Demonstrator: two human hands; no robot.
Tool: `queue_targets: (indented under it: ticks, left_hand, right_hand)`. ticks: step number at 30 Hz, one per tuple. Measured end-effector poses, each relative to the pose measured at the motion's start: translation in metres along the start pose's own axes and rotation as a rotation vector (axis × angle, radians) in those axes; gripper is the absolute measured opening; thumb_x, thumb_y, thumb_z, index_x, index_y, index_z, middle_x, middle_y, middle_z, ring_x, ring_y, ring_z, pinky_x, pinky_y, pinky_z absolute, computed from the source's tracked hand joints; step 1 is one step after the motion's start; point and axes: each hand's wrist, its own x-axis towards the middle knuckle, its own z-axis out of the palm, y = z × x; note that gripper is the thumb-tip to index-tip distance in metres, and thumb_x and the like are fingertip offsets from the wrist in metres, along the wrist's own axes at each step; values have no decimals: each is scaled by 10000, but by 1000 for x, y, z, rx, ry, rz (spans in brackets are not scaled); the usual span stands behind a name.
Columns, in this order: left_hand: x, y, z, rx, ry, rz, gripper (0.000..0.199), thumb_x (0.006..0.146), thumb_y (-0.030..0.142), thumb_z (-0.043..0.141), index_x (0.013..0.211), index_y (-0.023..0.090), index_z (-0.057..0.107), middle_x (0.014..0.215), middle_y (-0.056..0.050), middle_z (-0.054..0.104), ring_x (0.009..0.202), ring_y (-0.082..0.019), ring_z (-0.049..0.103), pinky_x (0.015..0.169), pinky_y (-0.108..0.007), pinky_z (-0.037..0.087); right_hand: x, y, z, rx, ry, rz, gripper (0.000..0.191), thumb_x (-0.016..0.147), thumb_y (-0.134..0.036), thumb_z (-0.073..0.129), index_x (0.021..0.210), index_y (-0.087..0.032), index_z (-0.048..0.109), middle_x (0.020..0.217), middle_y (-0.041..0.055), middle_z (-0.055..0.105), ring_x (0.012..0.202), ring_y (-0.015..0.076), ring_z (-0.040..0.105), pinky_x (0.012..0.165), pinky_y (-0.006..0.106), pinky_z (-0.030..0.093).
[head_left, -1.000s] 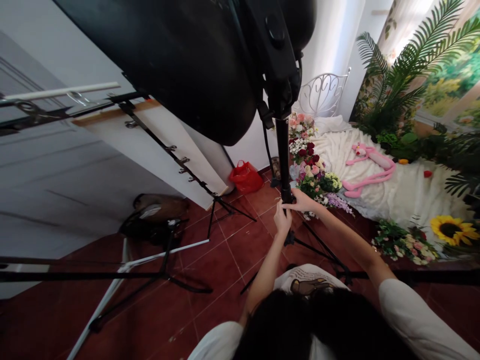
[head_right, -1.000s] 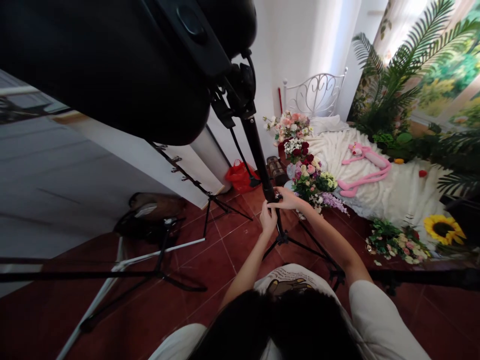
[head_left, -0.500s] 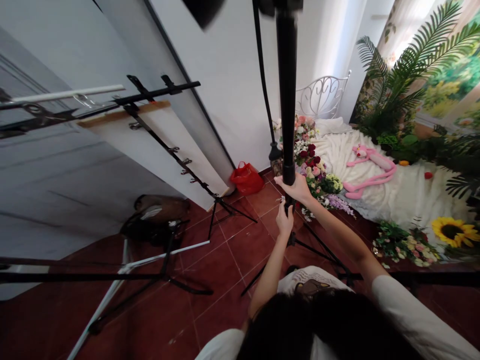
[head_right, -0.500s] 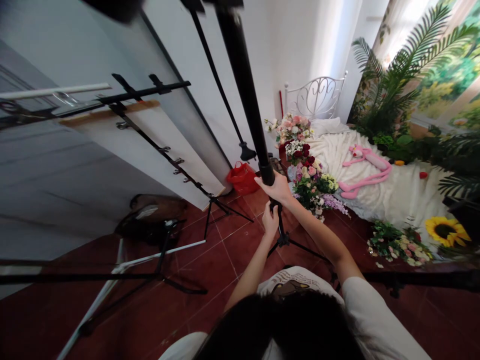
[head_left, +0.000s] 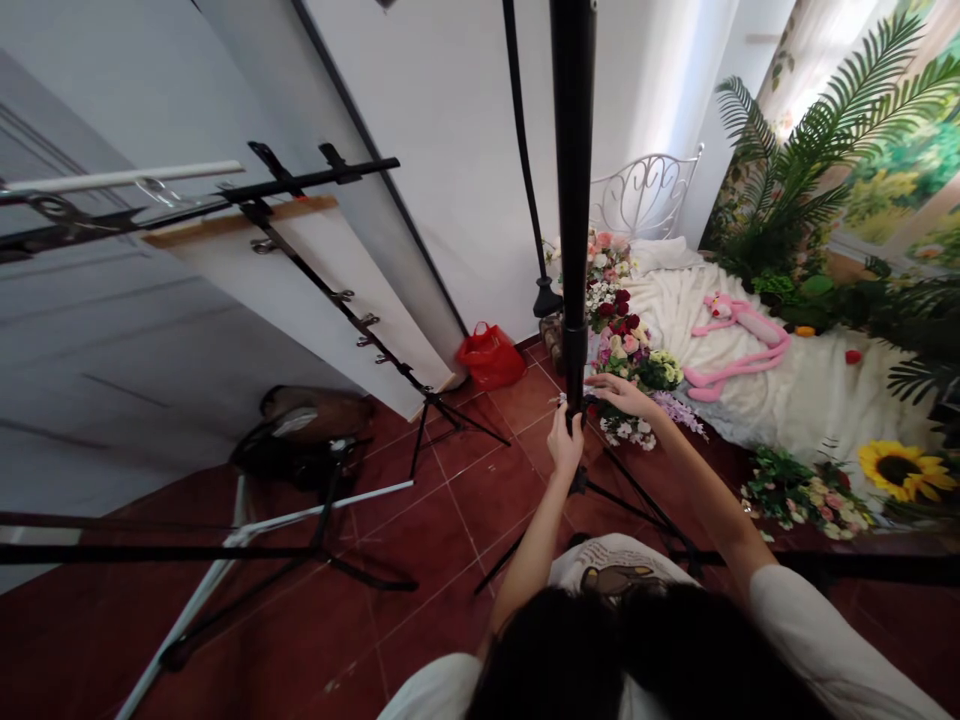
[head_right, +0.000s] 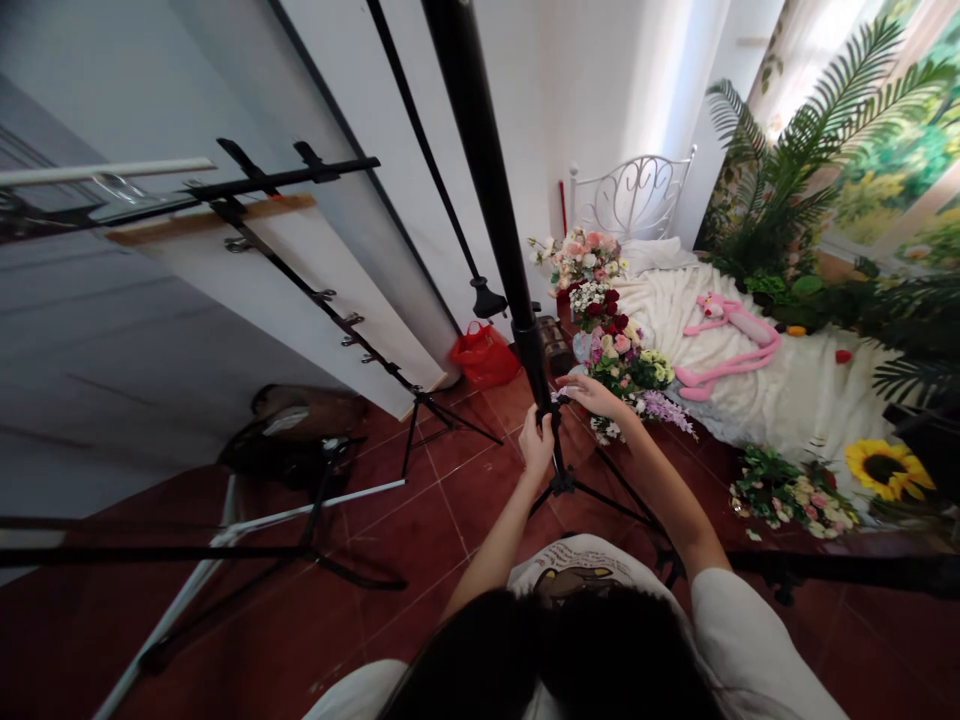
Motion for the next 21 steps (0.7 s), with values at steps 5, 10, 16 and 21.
queue_targets:
  ticks: [5,10,16,21]
  left_hand:
    - [0,2,-2,1,-12,-1,490,930,496,358,1262,180,530,1255,-132,615,1153,-236,593,955,-362,475]
    - [0,3,-3,13,-13,-7,479,932,486,357,1248,177,541,1221,-130,632,1129,-235,604,947,-361,477]
    - [0,0,-2,3,-4,9,481,930,492,368,1237,169,548,1202,-141,637,1126,-231,605,942,-350,477]
    - [1,1,-2,-6,-18,15,474,933,482,368,1247,171,540,1221,-138,631,1144,-225,597,950,-345,477]
  right_hand:
    - [-13,26,9,47,-51,65,310,816,-379,630,1049,-175,655,1159,87,653,1120,197,586,1002,375,459]
    - [-16,42,21,156,76,124,413,774,-496,632,1036,-177,607,1038,58,659,940,147,620,843,307,514]
    - [-15,53,33,173,246,211,495,711,-555,664,988,-163,542,589,-75,515,549,86,487,563,223,433]
    - [-3,52,51,287,232,208,554,710,-576,641,1089,-188,532,770,-32,594,610,79,517,560,200,429]
